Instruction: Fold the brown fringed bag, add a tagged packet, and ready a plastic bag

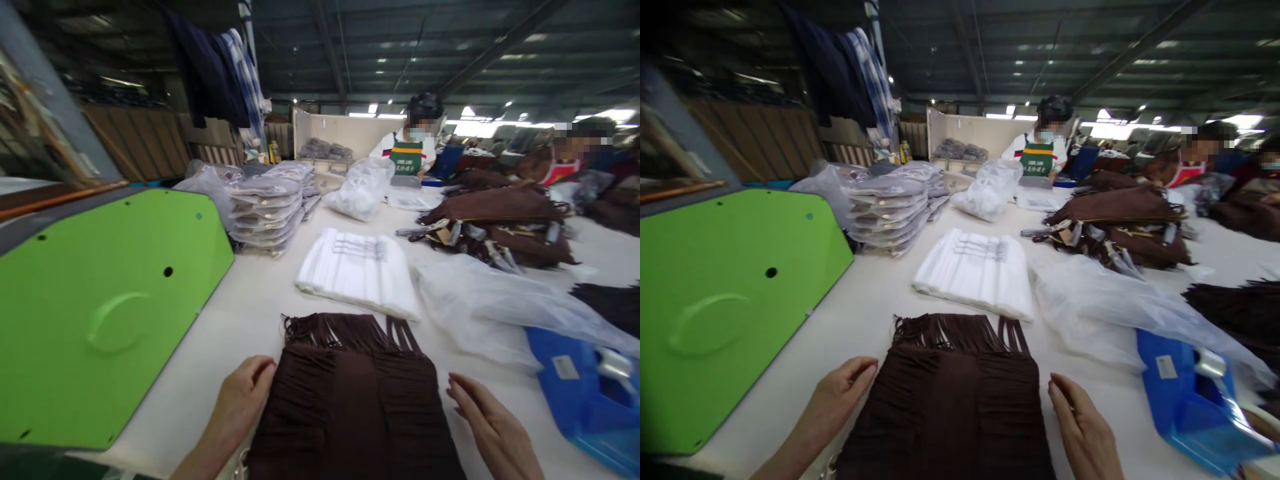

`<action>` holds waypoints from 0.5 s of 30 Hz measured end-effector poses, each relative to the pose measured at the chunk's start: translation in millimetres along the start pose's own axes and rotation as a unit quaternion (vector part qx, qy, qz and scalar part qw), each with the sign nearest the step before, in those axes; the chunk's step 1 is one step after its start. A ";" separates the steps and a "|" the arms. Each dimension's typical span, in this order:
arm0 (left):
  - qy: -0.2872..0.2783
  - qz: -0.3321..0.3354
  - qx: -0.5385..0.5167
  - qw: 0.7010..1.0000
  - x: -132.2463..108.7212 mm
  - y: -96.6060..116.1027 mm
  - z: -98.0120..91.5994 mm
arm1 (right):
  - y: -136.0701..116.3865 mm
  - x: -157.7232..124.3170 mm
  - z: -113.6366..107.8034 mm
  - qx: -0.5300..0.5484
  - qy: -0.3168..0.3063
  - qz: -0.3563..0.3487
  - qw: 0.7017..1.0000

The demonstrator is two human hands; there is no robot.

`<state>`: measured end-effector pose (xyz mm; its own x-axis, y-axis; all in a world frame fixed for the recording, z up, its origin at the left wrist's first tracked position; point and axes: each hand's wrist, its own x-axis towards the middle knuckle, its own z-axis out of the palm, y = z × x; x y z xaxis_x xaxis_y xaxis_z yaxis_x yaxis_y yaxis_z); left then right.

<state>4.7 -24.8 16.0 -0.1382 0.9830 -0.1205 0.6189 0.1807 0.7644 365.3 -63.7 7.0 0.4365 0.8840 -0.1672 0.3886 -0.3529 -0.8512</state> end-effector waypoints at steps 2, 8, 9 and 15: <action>-0.033 -0.037 -0.037 0.998 10.6 3.1 1.7 | 0.7 5.0 1.8 0.103 -0.063 0.056 0.991; -0.272 -0.188 -0.318 0.888 39.4 22.1 -7.2 | -23.5 38.8 9.0 0.277 -0.279 0.154 0.907; -0.295 -0.205 -0.338 0.870 44.3 23.3 -9.0 | -27.3 45.6 10.6 0.287 -0.316 0.172 0.888; -0.341 -0.280 -0.381 0.812 64.4 23.6 -7.1 | -38.8 71.9 24.7 0.398 -0.469 0.253 0.747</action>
<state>4.9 42.5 30.8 0.3888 0.5881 -0.7092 -0.0880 0.7899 0.6069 361.5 21.1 15.8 -0.5420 0.6563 -0.5248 -0.4009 -0.7508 -0.5249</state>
